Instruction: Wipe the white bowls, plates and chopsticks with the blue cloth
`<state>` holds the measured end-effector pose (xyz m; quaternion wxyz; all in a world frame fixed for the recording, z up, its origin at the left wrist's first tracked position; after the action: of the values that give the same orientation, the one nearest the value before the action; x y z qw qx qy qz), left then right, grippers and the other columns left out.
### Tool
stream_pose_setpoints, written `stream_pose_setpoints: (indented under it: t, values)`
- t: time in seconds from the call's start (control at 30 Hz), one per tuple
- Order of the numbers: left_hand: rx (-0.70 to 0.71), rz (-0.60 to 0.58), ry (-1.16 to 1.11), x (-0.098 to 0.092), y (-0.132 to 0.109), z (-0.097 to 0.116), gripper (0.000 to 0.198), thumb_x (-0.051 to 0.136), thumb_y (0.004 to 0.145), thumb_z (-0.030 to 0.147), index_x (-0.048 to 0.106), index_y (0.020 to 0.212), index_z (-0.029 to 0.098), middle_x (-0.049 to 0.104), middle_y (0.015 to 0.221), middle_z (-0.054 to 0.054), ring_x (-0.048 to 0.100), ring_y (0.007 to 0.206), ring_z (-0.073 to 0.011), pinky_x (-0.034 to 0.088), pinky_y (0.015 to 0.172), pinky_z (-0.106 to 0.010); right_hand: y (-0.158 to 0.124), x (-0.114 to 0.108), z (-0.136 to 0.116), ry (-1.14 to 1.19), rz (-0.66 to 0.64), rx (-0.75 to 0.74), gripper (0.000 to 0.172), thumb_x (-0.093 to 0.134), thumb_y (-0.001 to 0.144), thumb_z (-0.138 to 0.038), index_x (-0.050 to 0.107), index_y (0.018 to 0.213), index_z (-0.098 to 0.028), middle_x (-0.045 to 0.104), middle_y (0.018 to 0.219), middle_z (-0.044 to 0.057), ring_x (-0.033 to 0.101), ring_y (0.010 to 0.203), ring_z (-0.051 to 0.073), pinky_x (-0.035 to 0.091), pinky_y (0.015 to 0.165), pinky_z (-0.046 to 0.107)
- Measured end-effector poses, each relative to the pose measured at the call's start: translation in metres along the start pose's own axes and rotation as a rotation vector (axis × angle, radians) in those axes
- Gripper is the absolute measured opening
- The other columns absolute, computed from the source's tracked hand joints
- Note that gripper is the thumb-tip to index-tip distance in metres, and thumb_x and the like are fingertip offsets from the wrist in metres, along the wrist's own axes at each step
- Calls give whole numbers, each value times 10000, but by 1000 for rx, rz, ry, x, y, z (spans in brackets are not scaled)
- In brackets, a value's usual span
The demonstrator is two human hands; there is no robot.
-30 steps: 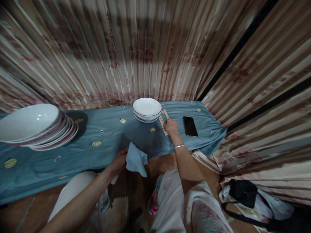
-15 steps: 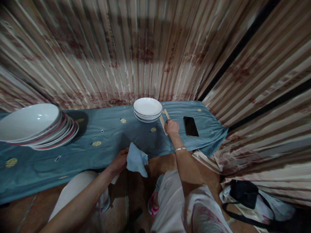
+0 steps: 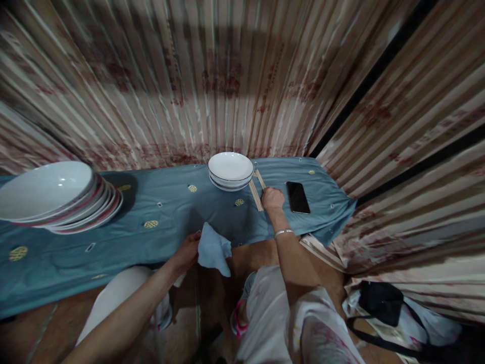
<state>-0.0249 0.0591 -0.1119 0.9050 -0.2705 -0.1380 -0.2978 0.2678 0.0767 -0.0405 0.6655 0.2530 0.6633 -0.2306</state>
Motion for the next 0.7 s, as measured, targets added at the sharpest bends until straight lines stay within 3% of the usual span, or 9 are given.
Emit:
stream_pose_setpoints:
  t: [0.3, 0.7]
  values:
    - [2, 8, -17, 0, -1, 1, 203, 810, 492, 297, 690, 530, 137, 633, 471, -21, 530, 418, -103, 402, 475, -224, 4, 0, 2, -9, -85, 57, 320, 465, 901, -256, 652, 1060, -51, 663, 1070, 264, 640, 1046, 318, 480, 857, 375]
    - [-13, -9, -2, 5, -5, 3, 276, 803, 527, 324, 740, 698, 117, 682, 549, -53, 616, 512, -155, 413, 494, -234, 5, 4, -6, -52, -100, 14, 342, 361, 921, -171, 636, 1095, -68, 656, 1063, 246, 646, 1033, 293, 488, 833, 367]
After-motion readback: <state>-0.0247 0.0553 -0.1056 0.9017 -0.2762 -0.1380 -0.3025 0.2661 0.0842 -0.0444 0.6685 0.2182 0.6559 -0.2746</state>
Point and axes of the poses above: each hand's wrist, its own y-axis towards the middle knuckle, its own x-axis out of the palm, z = x × y, the point moved 9 cm from there along y, towards the middle knuckle
